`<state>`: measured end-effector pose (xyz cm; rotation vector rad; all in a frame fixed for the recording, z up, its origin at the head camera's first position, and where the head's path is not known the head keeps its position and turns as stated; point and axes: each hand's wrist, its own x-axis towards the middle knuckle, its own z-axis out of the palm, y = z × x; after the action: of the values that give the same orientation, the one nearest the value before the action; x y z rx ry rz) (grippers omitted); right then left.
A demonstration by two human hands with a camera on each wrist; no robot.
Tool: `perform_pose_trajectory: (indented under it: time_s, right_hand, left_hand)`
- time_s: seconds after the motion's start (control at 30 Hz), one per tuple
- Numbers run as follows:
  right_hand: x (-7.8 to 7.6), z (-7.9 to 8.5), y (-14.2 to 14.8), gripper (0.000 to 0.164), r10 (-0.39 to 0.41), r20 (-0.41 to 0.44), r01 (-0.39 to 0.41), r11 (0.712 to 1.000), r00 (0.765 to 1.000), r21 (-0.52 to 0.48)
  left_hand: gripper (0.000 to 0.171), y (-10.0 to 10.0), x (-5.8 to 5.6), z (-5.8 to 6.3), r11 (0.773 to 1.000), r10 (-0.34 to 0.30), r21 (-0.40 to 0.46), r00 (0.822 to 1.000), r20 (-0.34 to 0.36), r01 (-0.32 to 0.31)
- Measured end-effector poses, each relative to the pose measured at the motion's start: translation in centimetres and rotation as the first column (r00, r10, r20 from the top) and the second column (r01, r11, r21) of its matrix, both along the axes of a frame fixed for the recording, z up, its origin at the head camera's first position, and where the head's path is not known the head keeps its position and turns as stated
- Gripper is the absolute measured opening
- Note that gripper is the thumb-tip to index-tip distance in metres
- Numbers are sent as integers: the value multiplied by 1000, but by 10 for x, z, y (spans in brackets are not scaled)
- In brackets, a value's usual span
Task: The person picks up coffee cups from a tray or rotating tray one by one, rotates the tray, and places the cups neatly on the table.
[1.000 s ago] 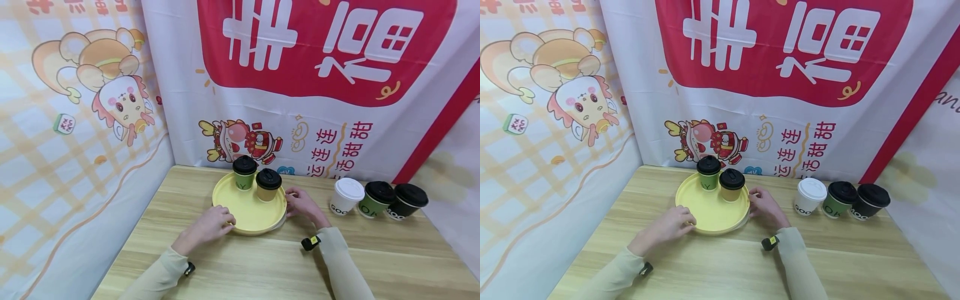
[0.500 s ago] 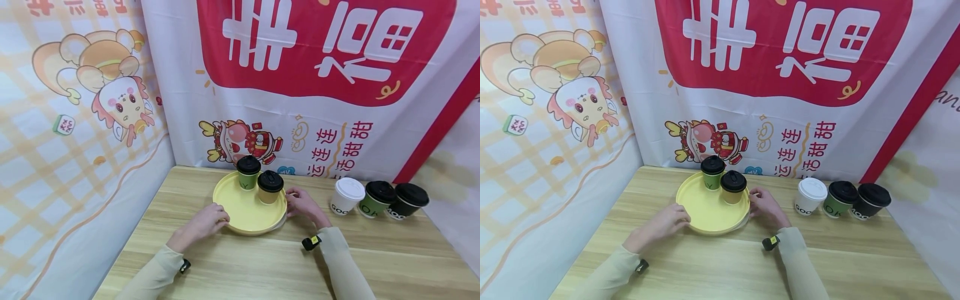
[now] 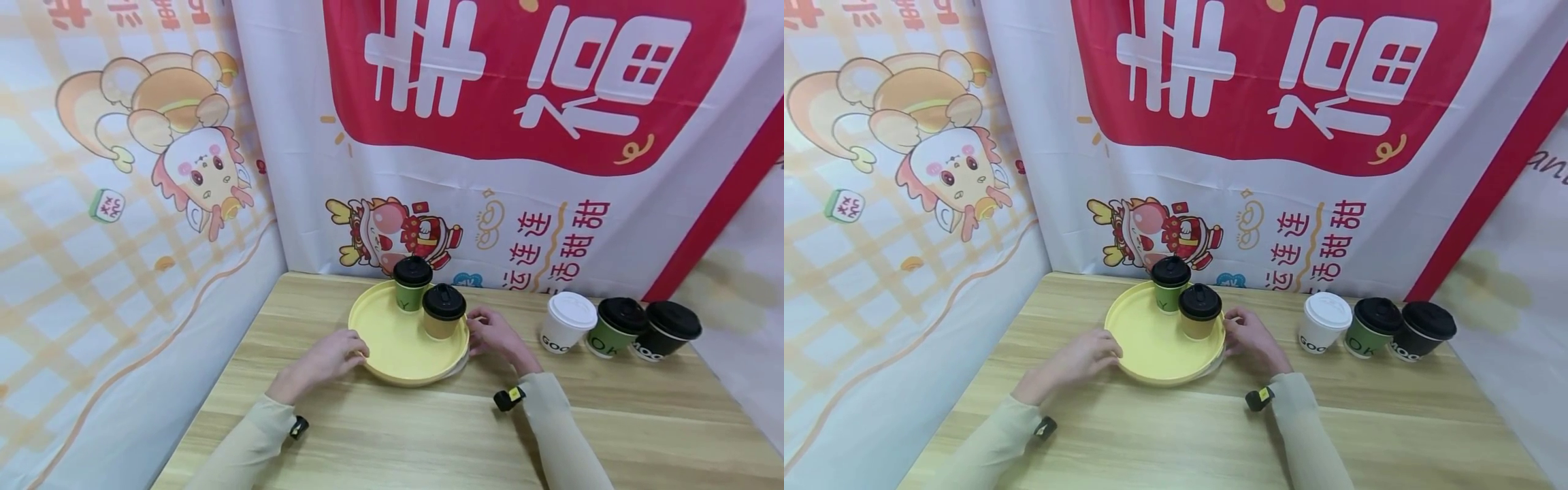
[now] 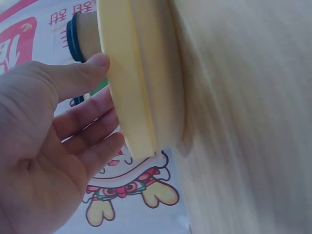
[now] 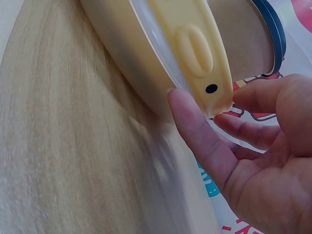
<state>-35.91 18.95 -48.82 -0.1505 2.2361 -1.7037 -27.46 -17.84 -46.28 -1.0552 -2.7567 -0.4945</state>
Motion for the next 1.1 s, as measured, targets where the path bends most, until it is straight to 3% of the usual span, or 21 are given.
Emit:
perform_pose_trajectory:
  time_s: [0.23, 0.57, 1.1]
  right_hand:
    - [1, -1, 1, 30, -3, -5, 3, 1000, 1000, -7]
    - [2, -2, 1, 32, -5, 10, 6, 1000, 1000, -30]
    - [2, 1, 0, 29, -10, 13, 10, 1000, 1000, -22]
  left_hand:
    - [19, 13, 8, 17, 998, -57, -9, 998, -4, 57]
    - [25, 37, 24, 24, 996, -87, -15, 996, 17, 88]
    - [13, 45, 29, 14, 989, -101, -118, 993, -54, 94]
